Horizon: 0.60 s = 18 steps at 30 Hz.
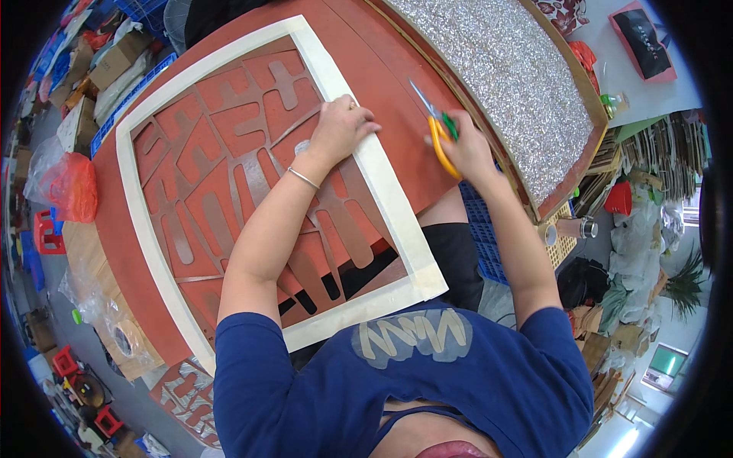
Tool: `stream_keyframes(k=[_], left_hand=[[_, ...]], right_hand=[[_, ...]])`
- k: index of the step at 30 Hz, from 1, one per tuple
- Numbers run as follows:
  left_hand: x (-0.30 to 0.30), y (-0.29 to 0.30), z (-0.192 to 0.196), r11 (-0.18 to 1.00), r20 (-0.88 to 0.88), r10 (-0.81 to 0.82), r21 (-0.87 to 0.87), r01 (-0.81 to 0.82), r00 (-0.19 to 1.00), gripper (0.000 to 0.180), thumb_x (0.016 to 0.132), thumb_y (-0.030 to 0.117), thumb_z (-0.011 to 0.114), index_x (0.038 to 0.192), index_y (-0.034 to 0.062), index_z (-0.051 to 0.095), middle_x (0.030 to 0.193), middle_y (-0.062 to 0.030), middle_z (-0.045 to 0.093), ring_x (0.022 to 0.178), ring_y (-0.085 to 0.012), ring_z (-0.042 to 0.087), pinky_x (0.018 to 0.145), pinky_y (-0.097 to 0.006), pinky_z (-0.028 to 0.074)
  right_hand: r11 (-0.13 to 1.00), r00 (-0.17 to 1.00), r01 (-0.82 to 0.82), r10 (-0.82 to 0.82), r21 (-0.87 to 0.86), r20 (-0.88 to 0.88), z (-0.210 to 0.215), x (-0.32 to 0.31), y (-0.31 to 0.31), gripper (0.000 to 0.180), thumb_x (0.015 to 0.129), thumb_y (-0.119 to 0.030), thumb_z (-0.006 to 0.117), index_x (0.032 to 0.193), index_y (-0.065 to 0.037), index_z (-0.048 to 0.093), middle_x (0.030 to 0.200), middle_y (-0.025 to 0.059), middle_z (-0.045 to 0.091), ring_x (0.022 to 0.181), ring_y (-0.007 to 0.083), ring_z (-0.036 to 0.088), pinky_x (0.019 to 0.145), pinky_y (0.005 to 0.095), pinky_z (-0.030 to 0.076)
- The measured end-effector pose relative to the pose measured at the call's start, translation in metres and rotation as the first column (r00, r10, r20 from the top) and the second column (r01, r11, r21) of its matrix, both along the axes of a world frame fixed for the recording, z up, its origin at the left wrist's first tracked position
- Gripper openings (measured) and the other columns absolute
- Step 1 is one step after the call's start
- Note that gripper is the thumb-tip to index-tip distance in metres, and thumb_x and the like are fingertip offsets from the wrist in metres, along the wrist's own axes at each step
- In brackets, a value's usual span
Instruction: Trim excess tape or paper from a large patterned frame using scissors.
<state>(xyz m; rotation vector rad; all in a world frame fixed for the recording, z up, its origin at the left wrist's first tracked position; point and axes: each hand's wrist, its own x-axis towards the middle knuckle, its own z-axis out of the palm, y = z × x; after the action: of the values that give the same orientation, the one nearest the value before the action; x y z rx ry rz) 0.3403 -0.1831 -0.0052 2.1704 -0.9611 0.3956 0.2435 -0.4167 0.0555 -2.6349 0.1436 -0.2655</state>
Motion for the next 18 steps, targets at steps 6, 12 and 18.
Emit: stream_keyframes(k=[6,12,18], left_hand=[[-0.002,0.007,-0.008,0.986,-0.068,0.167,0.009,-0.167,0.984,0.022,0.074,0.03,0.07,0.084,0.0107,0.066,0.078,-0.0056,0.054,0.08,-0.0223,0.055,0.073,-0.037,0.038],[0.011,-0.004,0.009,0.96,-0.162,0.225,0.207,-0.19,0.961,0.028,0.075,0.036,0.068,0.083,0.009,0.064,0.08,-0.0062,0.057,0.08,-0.0241,0.057,0.073,-0.038,0.04],[0.022,0.0,-0.001,0.954,-0.148,0.244,0.215,-0.209,0.959,0.031,0.076,0.039,0.067,0.081,0.0087,0.061,0.079,-0.0065,0.057,0.079,-0.025,0.057,0.074,-0.038,0.041]], right_hand=[[0.995,0.995,-0.065,0.059,-0.074,-0.08,0.002,-0.021,0.031,0.028,0.086,-0.026,0.06,0.078,0.0,0.063,0.065,0.0156,0.061,0.057,0.0304,0.06,0.057,0.038,0.048],[0.857,0.856,0.205,0.077,0.473,-0.511,-0.013,-0.036,0.069,0.031,0.087,-0.026,0.057,0.079,0.003,0.063,0.066,0.0139,0.064,0.059,0.0241,0.064,0.06,0.0361,0.05],[0.795,0.915,0.084,0.178,0.601,-0.362,-0.037,-0.051,0.064,0.025,0.086,-0.02,0.06,0.088,0.005,0.062,0.07,0.0115,0.064,0.066,0.0155,0.063,0.059,0.0271,0.048]])
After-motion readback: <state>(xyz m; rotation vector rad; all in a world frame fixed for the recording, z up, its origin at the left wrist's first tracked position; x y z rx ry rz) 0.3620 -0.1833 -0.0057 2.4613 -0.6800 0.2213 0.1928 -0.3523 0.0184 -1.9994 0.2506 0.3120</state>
